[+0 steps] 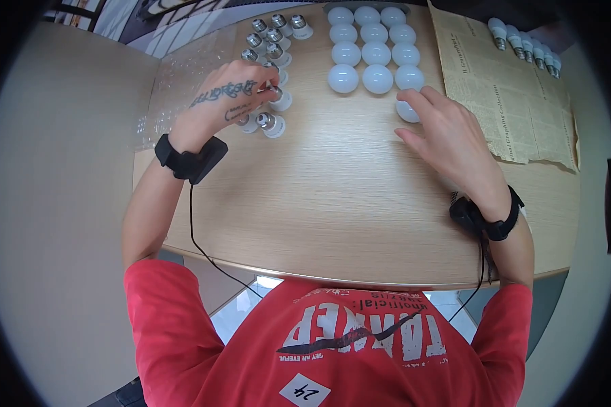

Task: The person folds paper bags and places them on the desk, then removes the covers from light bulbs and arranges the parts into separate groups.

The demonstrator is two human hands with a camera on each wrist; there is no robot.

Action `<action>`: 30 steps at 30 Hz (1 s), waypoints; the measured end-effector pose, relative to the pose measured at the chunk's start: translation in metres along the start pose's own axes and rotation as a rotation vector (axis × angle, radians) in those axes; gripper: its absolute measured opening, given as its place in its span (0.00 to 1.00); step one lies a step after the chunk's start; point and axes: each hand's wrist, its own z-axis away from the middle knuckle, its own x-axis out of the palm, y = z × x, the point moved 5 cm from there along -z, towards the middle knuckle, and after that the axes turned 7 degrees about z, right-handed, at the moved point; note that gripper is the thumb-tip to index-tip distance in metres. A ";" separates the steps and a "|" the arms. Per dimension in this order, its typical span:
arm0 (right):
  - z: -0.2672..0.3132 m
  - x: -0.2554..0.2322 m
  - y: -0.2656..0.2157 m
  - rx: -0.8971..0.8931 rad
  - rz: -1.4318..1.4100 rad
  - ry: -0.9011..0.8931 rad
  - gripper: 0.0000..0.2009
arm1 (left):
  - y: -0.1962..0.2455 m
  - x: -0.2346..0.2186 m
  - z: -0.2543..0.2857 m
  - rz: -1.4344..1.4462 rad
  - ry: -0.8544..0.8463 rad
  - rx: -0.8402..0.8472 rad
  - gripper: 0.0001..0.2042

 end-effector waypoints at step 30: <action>0.000 0.006 0.000 -0.006 0.009 -0.035 0.20 | 0.000 -0.019 -0.081 -0.254 0.325 0.266 0.12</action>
